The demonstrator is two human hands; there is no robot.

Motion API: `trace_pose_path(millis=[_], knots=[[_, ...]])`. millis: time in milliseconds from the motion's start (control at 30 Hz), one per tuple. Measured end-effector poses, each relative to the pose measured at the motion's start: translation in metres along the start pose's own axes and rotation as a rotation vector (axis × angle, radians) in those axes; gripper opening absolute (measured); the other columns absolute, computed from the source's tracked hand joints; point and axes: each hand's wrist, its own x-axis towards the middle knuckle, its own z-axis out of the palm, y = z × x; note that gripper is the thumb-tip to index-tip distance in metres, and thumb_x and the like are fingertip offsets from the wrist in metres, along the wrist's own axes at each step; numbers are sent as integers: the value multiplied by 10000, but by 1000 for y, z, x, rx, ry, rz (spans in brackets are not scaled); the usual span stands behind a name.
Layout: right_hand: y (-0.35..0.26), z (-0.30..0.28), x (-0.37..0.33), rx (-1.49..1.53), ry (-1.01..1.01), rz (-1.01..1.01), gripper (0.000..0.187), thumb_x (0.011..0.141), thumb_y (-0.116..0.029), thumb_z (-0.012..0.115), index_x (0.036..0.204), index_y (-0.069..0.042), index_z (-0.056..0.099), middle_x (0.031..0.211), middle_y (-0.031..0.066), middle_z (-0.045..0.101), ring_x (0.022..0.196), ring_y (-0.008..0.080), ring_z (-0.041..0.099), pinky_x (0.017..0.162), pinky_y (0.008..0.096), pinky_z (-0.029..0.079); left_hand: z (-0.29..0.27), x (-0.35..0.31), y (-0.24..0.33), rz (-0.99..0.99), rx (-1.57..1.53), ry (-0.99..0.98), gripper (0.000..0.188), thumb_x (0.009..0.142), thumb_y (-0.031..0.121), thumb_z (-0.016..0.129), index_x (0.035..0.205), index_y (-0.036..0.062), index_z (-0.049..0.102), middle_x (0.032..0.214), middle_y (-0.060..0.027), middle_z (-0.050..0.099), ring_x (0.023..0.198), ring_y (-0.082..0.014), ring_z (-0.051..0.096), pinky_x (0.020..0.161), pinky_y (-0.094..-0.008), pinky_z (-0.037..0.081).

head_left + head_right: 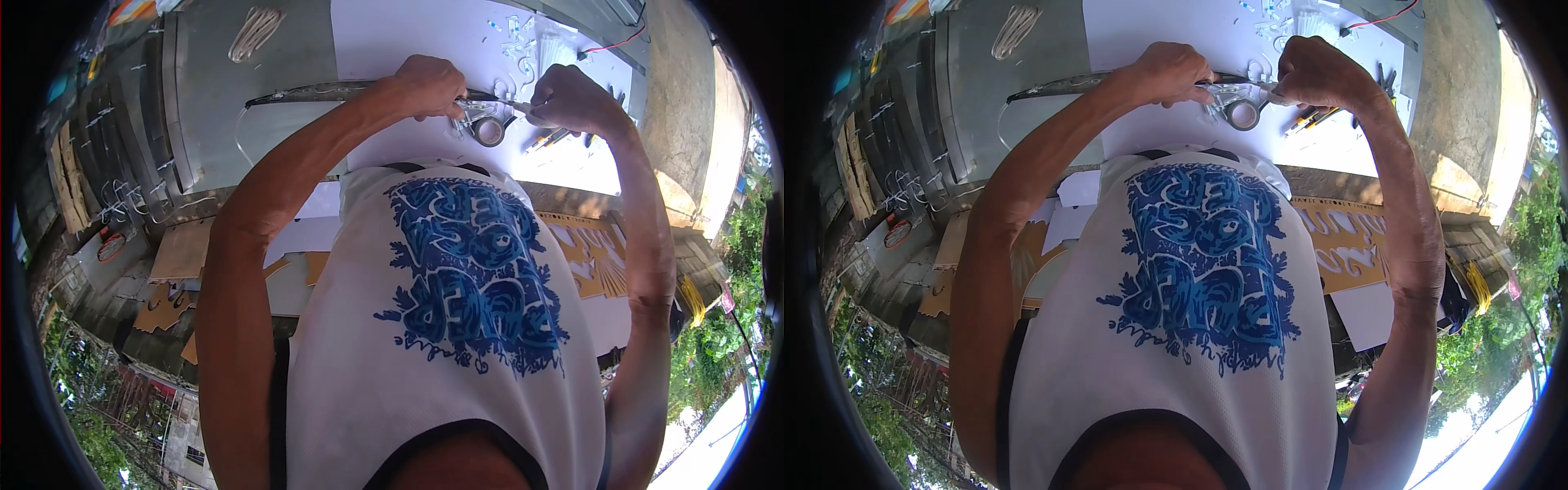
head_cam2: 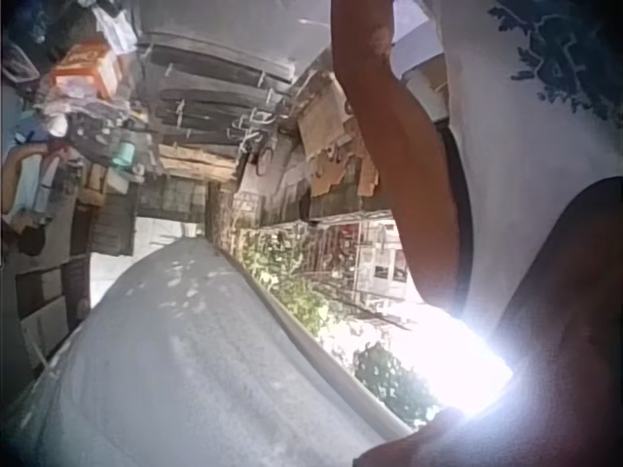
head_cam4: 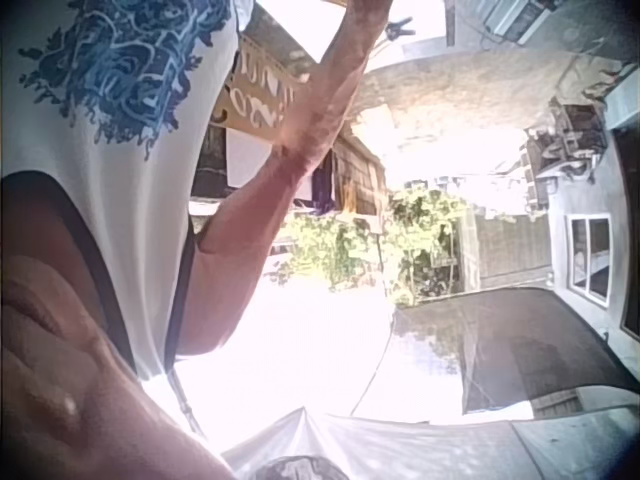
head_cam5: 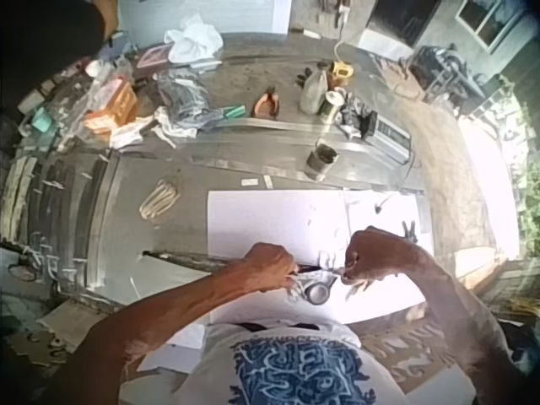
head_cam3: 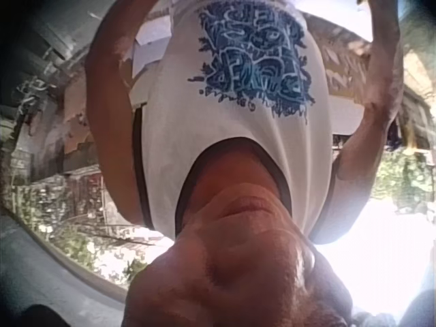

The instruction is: The person is assembling a string of wire lights at a workbench. They use scissors to cut a white wire, then use pliers to strip the ends and attach small LED bulbs. The person repeatedly picks up bulbs, strips the wire, and twists the connections to secure the lights.

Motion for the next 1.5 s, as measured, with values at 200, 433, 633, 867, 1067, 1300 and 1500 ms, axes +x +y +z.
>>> trace_pose_path(millis=[200,433,633,867,1067,1300,1500], knots=[[8,-6,15,109,-103,6,216,759,-161,742,889,11,758,701,100,676,431,125,567,347,274,419,10,-1,-4,-55,-61,27,404,866,433,715,1134,131,738,501,-16,602,518,-169,637,582,-335,518],[8,-6,-11,149,-8,-13,237,736,-171,725,808,55,734,616,113,664,432,140,580,383,275,452,11,-1,1,-1,-41,63,412,843,431,735,1127,132,746,508,-12,611,522,-177,634,595,-345,519],[19,2,-7,194,16,-5,247,749,-186,729,847,39,750,642,128,674,450,139,597,396,271,470,17,0,-2,-19,-61,87,404,817,411,763,1112,136,758,562,-40,649,570,-202,658,615,-357,530],[10,14,-17,196,83,12,282,755,-213,725,861,47,744,741,157,700,518,188,651,464,305,530,26,-2,-6,65,118,185,474,764,406,808,1166,163,745,792,-100,734,689,-252,697,671,-383,547],[1,21,-23,154,156,20,294,726,-212,721,893,28,750,824,155,716,572,232,674,579,347,562,12,-9,-5,5,-28,62,478,816,417,769,1229,183,713,678,-73,704,624,-216,676,673,-350,546],[-1,27,-23,-133,193,-65,267,671,-213,714,861,-27,743,889,139,721,819,301,696,797,421,547,6,-9,-2,19,-14,-27,508,877,434,709,1312,175,655,601,-21,670,594,-159,675,662,-337,550],[2,32,-25,-247,274,-152,193,656,-183,698,776,-32,709,821,144,712,784,318,690,755,437,546,0,-8,7,-65,-56,-97,477,900,418,684,1304,167,656,620,-27,682,567,-161,678,603,-322,547]])
